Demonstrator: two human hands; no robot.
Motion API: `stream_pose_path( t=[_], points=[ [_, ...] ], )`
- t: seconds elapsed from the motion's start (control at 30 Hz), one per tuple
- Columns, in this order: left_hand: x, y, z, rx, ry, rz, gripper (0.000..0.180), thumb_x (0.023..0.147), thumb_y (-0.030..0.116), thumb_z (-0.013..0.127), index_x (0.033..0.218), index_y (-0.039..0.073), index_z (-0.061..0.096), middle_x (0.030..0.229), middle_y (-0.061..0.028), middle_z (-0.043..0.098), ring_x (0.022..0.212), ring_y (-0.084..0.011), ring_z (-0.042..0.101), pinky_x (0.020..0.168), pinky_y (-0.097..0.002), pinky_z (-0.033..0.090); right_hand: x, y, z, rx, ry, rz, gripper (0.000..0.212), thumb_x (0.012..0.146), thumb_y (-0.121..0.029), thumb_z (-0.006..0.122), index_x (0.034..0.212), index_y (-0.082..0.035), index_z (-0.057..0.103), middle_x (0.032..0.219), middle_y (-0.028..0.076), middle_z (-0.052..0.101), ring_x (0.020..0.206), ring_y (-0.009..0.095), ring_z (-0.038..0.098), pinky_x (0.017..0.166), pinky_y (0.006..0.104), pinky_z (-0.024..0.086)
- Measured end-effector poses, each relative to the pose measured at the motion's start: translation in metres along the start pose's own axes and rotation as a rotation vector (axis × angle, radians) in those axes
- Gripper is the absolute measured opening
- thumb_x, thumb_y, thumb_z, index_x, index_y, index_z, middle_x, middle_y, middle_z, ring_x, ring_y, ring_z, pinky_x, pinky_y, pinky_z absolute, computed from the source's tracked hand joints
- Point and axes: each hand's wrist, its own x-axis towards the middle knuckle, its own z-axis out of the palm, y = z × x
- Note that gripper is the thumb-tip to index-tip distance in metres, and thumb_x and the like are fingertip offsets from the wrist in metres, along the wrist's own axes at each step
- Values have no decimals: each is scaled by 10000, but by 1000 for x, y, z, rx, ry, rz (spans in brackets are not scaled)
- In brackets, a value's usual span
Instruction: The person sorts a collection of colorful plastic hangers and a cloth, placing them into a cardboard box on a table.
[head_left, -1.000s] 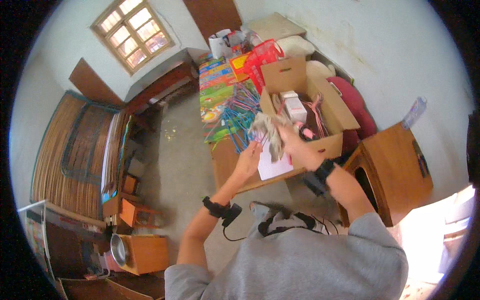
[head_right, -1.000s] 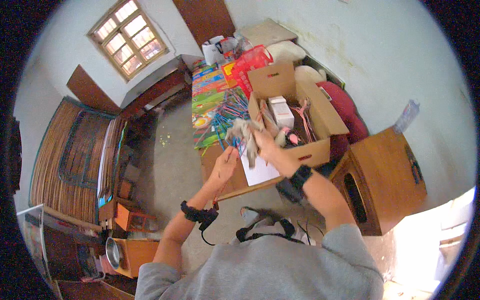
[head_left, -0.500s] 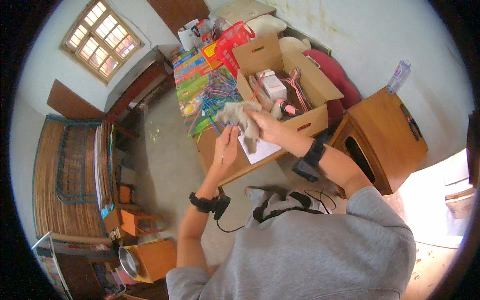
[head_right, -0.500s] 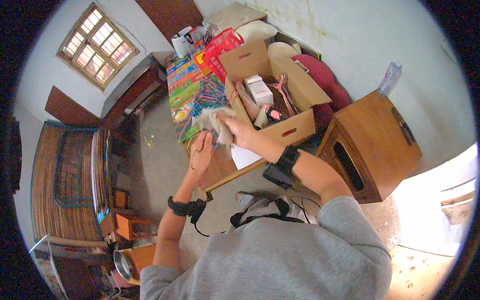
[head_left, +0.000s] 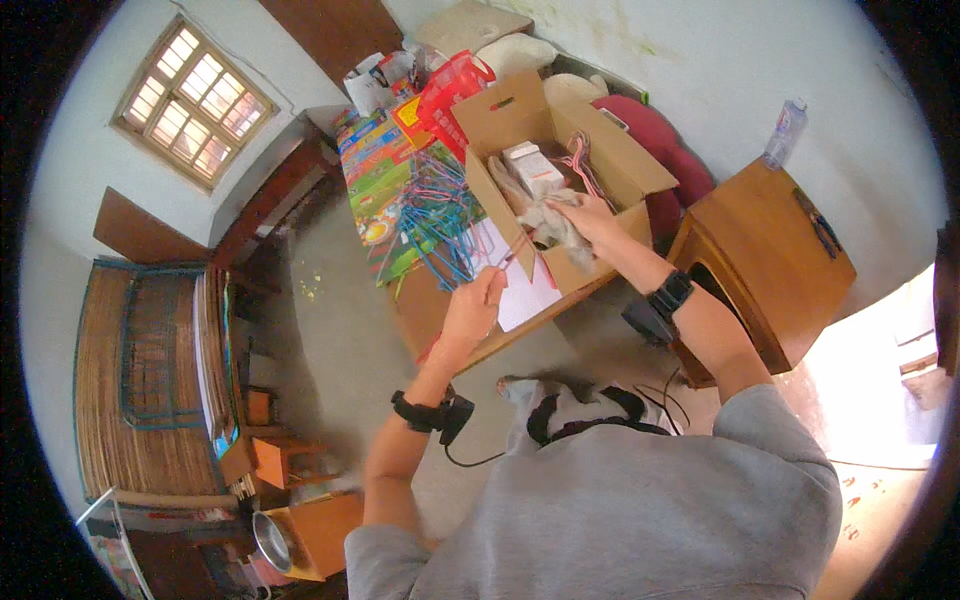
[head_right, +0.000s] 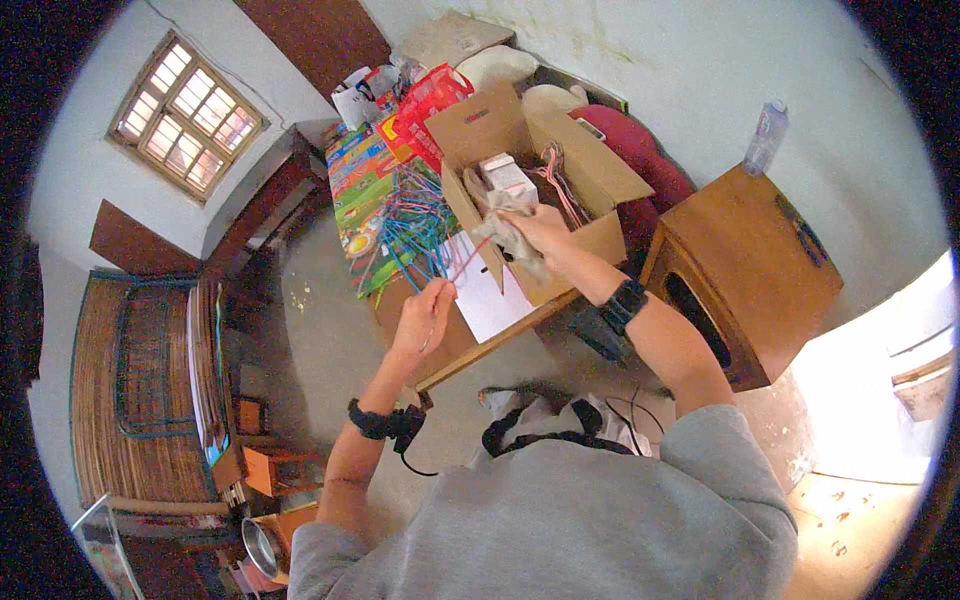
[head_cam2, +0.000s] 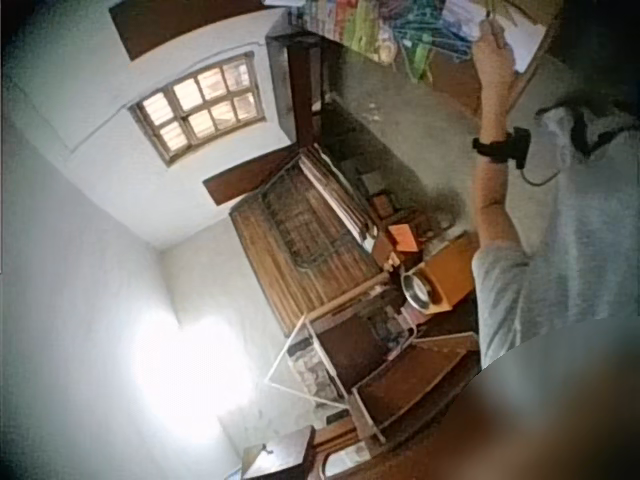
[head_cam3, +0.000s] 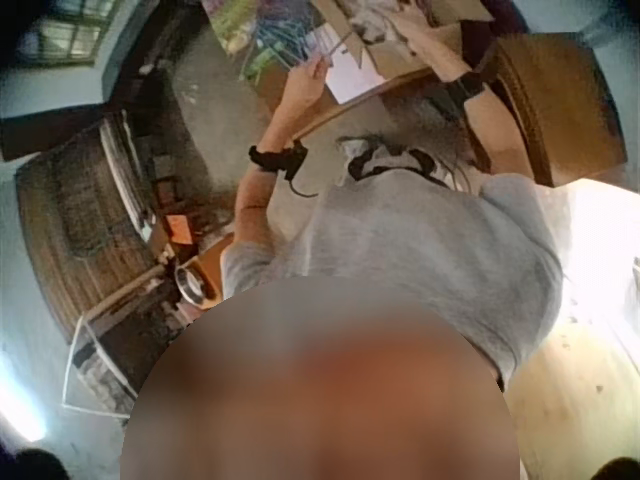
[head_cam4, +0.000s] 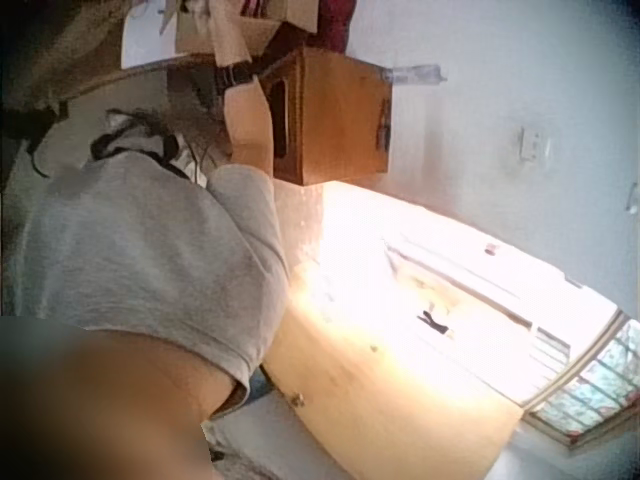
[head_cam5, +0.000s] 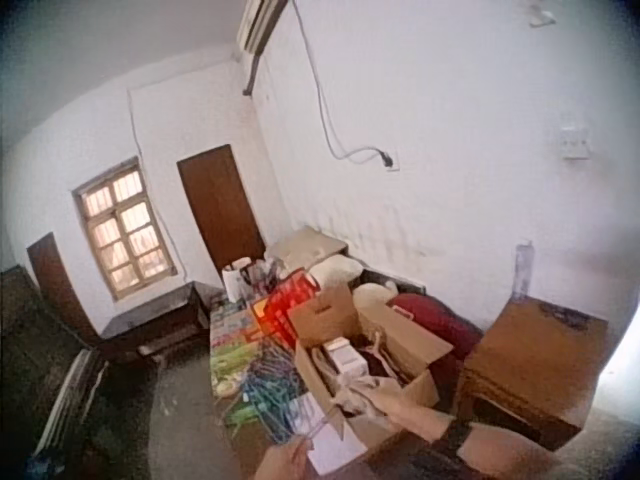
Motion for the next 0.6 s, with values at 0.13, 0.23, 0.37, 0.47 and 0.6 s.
stream_pose_path(
  t=[0.13, 0.23, 0.37, 0.47, 0.6],
  points=[
    [-3, -1, -2, 57, -75, -18, 191, 893, 227, 438, 878, 51, 510, 672, -149, 553, 603, -324, 545, 548, -407, 426, 2, 9, -22, -162, 100, -20, 507, 755, -311, 664, 1069, 57, 516, 944, 108, 601, 801, 148, 577, 698, 267, 458],
    [-4, 0, -6, 79, -60, -3, 197, 894, 232, 428, 872, 56, 515, 697, -139, 589, 633, -361, 571, 557, -431, 440, 7, 17, -16, -197, 158, -23, 468, 796, -293, 623, 1103, 39, 501, 1006, 100, 579, 865, 137, 546, 751, 266, 436],
    [-1, -3, -11, -4, -6, -76, 199, 897, 211, 426, 831, 49, 522, 631, -140, 542, 543, -340, 522, 505, -387, 409, 11, 17, 0, -33, 234, -166, 438, 827, -281, 582, 1110, 40, 491, 1011, 101, 573, 903, 134, 530, 786, 257, 420],
    [2, -10, -21, -75, 113, 7, 199, 896, 211, 443, 797, 61, 528, 563, -68, 491, 470, -234, 457, 457, -333, 359, 10, 10, -1, -61, 180, -340, 390, 839, -273, 564, 1086, 22, 500, 975, 98, 579, 878, 150, 534, 789, 265, 420],
    [7, -20, -49, -424, 150, -245, 229, 913, 238, 435, 802, 56, 519, 592, 34, 444, 488, -79, 414, 456, -236, 347, 18, 3, -17, 43, 47, -292, 318, 859, -234, 539, 1091, -20, 501, 971, 65, 574, 864, 138, 531, 785, 261, 422]
  ],
)
